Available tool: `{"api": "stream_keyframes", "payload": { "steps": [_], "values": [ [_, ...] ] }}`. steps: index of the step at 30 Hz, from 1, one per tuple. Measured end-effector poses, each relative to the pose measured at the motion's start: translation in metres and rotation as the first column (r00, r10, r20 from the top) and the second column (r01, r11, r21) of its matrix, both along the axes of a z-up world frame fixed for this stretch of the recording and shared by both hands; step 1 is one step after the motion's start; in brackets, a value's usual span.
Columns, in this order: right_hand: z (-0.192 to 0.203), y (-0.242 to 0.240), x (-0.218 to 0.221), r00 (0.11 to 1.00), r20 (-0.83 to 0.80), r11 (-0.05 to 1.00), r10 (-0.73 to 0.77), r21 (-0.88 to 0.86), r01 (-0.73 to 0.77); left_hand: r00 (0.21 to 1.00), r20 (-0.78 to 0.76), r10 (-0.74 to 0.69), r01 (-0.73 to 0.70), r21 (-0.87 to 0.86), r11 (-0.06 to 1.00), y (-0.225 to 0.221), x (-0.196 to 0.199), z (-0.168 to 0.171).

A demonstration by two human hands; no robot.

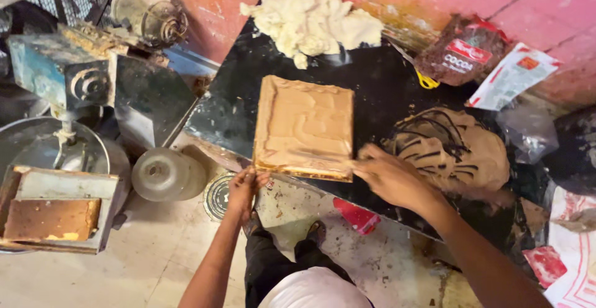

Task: The person spreads frosting onto a square cake using a metal spatula and a wooden tool. They take frosting from a pile on a dark table and smooth it over the top and sides of the cake.

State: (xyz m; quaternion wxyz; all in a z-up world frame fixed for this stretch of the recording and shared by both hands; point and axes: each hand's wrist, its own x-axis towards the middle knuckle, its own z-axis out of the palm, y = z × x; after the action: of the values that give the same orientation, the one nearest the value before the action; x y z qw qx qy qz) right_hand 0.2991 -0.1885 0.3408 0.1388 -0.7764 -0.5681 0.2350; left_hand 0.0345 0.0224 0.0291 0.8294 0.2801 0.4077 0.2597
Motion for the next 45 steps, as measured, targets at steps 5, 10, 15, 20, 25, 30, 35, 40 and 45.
{"api": "stream_keyframes", "payload": {
  "steps": [5,10,15,20,25,30,35,40,45],
  "values": [
    [0.041,0.136,-0.078,0.857,0.444,0.965,0.261,-0.119,-0.233,0.992,0.105,-0.069,0.066,0.027,0.997,0.003,0.000,0.001],
    [0.009,0.207,-0.122,0.568,0.695,0.897,0.442,-0.351,-0.268,0.979,0.176,-0.101,0.099,0.020,0.995,-0.001,-0.001,-0.006],
    [-0.012,0.233,-0.134,0.507,0.676,0.835,0.535,-0.512,-0.200,0.962,0.232,-0.147,0.146,0.022,0.989,0.000,0.003,-0.019],
    [-0.010,0.198,-0.161,0.421,0.680,0.791,0.600,-0.582,-0.188,0.955,0.267,-0.131,0.134,0.010,0.991,-0.002,0.007,-0.035],
    [-0.009,0.198,-0.160,0.393,0.712,0.812,0.582,-0.528,-0.247,0.955,0.259,-0.143,0.141,0.026,0.990,-0.003,0.006,-0.034],
    [-0.017,0.244,-0.110,0.367,0.746,0.830,0.556,-0.523,-0.194,0.961,0.230,-0.153,0.155,0.009,0.988,-0.001,0.000,-0.021],
    [-0.035,0.245,-0.088,0.604,0.691,0.909,0.397,-0.389,-0.152,0.965,0.186,-0.187,0.180,0.056,0.982,0.007,-0.004,-0.008],
    [-0.028,0.171,-0.105,0.844,0.445,0.948,0.298,-0.242,-0.207,0.960,0.172,-0.220,0.215,0.050,0.975,0.013,-0.009,-0.007],
    [-0.038,0.049,-0.091,0.961,0.121,0.952,-0.247,0.215,0.218,0.958,0.163,-0.236,0.225,0.086,0.971,0.016,-0.020,-0.026]
  ]
}}
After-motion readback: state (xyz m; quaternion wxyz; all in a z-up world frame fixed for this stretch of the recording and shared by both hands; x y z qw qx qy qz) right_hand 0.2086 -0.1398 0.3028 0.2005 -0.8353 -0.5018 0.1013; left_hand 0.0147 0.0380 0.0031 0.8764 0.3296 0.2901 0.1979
